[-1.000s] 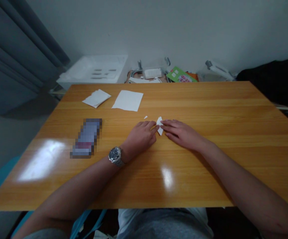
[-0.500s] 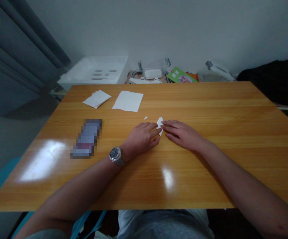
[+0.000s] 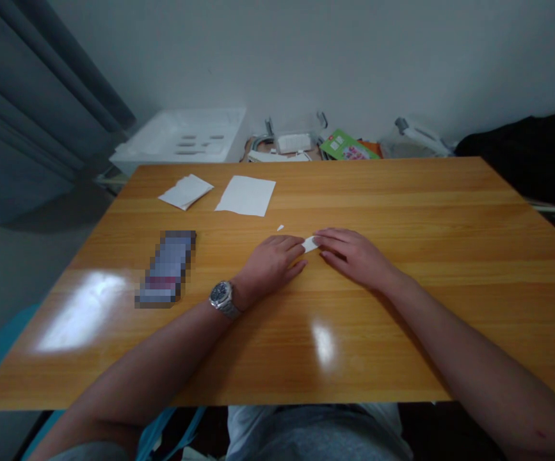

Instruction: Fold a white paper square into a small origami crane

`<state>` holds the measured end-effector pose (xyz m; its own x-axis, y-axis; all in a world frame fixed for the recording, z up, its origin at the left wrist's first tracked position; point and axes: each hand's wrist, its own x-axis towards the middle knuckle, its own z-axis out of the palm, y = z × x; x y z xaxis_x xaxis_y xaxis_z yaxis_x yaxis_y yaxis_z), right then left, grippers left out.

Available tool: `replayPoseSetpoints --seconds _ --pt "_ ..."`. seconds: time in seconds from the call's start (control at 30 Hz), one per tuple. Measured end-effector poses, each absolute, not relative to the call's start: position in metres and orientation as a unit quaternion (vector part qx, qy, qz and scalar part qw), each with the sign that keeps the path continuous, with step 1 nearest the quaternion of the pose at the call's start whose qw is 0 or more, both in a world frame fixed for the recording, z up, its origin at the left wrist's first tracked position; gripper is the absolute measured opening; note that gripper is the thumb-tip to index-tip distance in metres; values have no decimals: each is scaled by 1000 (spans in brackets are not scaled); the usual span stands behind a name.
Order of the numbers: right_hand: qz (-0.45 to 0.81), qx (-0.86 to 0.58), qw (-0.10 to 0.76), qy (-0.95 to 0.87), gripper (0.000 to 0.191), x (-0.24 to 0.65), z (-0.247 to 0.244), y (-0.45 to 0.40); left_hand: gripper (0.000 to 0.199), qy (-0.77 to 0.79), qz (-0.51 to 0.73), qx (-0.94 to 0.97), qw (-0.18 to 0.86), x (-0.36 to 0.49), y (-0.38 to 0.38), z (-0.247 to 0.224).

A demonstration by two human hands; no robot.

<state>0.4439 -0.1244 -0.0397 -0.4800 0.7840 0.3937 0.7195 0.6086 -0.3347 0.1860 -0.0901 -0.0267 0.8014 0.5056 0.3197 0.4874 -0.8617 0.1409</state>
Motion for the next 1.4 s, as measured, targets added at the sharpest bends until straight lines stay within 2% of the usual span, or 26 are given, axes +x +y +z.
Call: replayPoseSetpoints --seconds 0.2,0.47,0.9,1.4 --pt "73 -424 251 -867 28 444 -43 -123 24 269 181 945 43 186 -88 -27" --pt "78 -416 258 -869 24 442 -40 -124 26 283 188 939 52 186 -87 -28" --pt "111 -405 266 -868 22 440 -39 -124 15 292 189 935 66 187 -86 -27" --pt "122 -457 281 -835 15 436 -31 -129 25 292 218 928 72 187 -87 -23"
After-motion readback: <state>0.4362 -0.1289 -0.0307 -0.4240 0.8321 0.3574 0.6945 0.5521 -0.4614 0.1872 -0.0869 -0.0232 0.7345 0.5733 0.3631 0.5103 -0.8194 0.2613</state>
